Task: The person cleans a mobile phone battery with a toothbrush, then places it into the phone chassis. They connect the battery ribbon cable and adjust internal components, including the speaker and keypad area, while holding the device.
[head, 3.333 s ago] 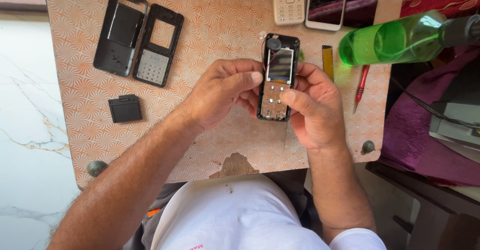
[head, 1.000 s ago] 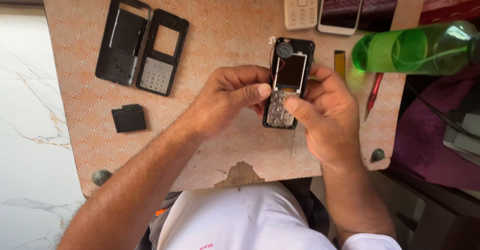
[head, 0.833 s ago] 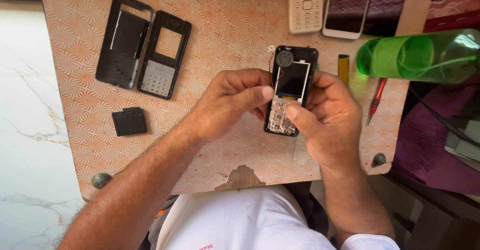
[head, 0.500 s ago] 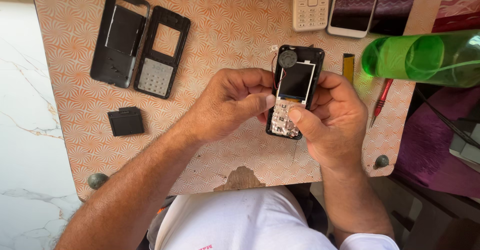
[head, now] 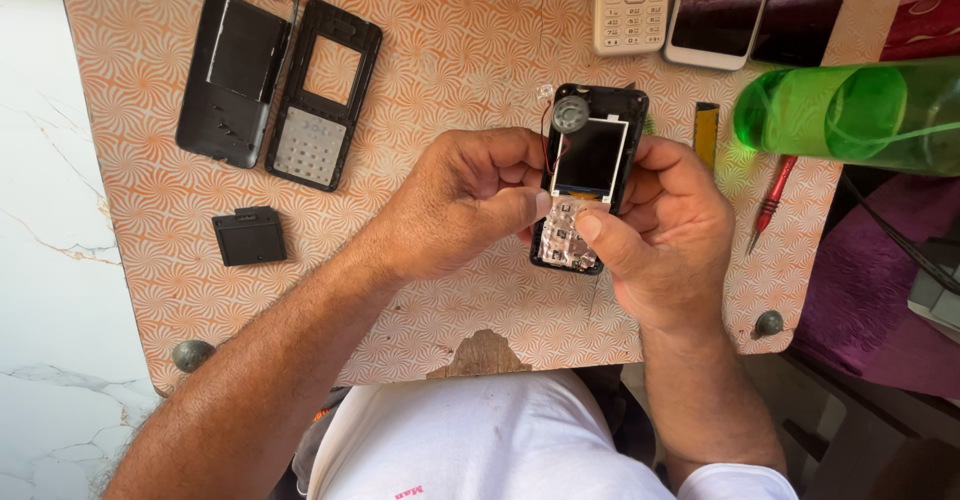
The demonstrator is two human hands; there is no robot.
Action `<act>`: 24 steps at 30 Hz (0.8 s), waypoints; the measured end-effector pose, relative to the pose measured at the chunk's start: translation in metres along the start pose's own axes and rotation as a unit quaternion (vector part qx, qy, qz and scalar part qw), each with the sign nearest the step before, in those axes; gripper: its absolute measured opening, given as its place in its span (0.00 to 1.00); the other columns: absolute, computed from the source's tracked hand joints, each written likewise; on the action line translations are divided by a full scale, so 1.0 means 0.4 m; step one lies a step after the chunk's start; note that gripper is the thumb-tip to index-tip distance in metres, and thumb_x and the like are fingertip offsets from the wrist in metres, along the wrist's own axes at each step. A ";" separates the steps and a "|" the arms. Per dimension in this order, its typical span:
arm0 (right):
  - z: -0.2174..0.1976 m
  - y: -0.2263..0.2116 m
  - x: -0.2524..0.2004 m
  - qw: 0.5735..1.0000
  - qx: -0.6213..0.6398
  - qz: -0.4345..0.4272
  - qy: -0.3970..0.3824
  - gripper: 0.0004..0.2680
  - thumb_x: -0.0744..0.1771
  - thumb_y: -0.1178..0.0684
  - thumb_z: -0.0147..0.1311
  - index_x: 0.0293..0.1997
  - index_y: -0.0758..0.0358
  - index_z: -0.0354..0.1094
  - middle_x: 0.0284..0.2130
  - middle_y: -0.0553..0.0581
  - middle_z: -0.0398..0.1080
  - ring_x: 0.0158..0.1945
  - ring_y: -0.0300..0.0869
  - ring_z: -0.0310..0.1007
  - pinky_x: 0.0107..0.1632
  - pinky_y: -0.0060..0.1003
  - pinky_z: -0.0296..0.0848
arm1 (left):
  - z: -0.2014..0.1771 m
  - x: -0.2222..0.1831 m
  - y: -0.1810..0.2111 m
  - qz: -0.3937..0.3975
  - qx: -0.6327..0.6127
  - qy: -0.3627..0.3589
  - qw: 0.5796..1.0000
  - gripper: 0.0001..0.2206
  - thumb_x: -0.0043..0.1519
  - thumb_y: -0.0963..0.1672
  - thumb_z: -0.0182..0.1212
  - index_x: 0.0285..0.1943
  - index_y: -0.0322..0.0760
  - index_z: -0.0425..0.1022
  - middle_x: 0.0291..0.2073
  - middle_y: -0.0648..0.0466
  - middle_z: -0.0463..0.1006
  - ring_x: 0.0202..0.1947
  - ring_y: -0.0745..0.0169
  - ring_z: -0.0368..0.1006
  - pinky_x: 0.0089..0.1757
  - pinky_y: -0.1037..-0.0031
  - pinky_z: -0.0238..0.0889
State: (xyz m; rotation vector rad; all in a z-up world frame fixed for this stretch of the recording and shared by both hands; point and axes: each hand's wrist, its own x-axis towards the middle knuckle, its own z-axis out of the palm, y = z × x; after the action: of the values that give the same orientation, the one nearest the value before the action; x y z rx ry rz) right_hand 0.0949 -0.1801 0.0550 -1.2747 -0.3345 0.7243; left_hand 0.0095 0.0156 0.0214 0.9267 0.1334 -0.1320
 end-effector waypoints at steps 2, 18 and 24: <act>0.000 0.000 0.006 1.000 0.021 0.015 -0.003 0.18 0.67 0.63 0.64 0.62 0.75 0.60 0.45 0.65 0.74 0.45 0.40 0.78 0.52 0.41 0.82 | 0.000 0.001 -0.001 -0.011 -0.002 0.002 1.000 0.07 0.65 0.36 0.55 0.50 0.26 0.75 0.35 0.54 0.80 0.34 0.74 0.73 0.38 0.77 0.71; -0.007 0.008 0.016 0.998 0.047 0.032 0.009 0.18 0.67 0.64 0.63 0.62 0.74 0.60 0.48 0.65 0.75 0.49 0.43 0.79 0.56 0.43 0.80 | -0.012 0.002 0.011 -0.023 0.006 0.005 1.000 0.18 0.61 0.38 0.47 0.57 0.24 0.77 0.36 0.52 0.82 0.36 0.66 0.79 0.41 0.71 0.77; -0.004 0.015 0.010 0.999 0.034 0.002 0.018 0.18 0.67 0.64 0.65 0.61 0.75 0.60 0.48 0.64 0.75 0.49 0.40 0.78 0.56 0.39 0.79 | -0.013 0.000 0.011 -0.033 0.003 0.009 0.999 0.15 0.66 0.40 0.50 0.59 0.25 0.76 0.36 0.53 0.82 0.35 0.68 0.77 0.40 0.74 0.76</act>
State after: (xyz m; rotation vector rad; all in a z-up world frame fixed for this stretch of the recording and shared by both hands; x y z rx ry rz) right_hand 0.0971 -0.1780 0.0482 -1.2224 -0.2760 0.7100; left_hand 0.0100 0.0223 0.0216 0.9301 0.1812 -0.1854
